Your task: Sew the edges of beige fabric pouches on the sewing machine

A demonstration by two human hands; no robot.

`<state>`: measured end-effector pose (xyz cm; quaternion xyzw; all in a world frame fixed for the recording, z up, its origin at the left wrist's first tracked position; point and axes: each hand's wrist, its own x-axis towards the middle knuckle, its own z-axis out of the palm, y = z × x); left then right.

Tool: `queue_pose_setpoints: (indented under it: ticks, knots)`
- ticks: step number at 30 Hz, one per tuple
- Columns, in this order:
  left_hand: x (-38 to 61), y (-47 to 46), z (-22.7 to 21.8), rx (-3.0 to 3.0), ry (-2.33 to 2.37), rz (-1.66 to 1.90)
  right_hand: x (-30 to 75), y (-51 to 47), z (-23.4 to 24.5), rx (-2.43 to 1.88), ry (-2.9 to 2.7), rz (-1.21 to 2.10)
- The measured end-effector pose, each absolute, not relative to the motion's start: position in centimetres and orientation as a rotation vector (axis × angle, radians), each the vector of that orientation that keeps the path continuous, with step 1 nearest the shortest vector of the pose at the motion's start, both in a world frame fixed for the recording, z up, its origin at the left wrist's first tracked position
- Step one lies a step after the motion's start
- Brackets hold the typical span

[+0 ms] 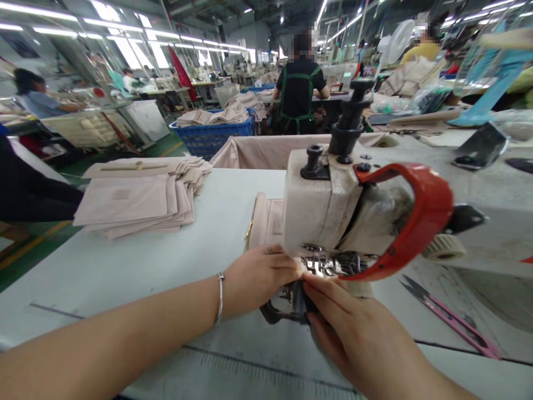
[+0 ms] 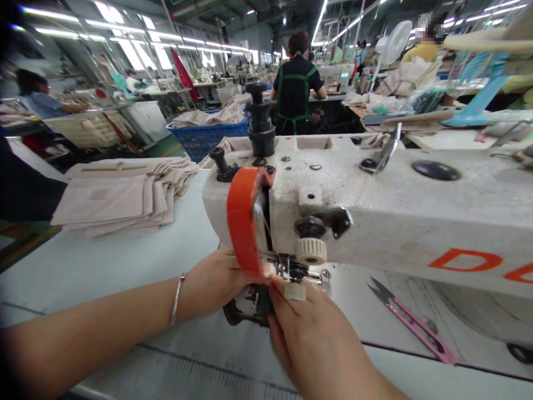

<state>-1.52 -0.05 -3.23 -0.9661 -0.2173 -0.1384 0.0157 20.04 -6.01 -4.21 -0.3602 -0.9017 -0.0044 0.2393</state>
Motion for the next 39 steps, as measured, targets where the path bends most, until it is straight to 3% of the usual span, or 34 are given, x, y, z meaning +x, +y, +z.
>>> queue_pose_setpoints:
  ticks: [8,16,39]
  knots:
    - [-1.3,1.4,-3.9,-2.895,-0.781,-0.405,19.7,-5.7,-4.2,-0.985,-2.415,-0.063]
    - [-1.4,1.2,-3.4,-2.958,-0.887,-0.613,19.5,-5.6,-4.5,-1.002,-2.417,-0.006]
    - [-0.6,-0.1,-2.5,-2.999,-1.095,-0.563,20.0,-6.0,-4.3,-1.067,-2.489,0.195]
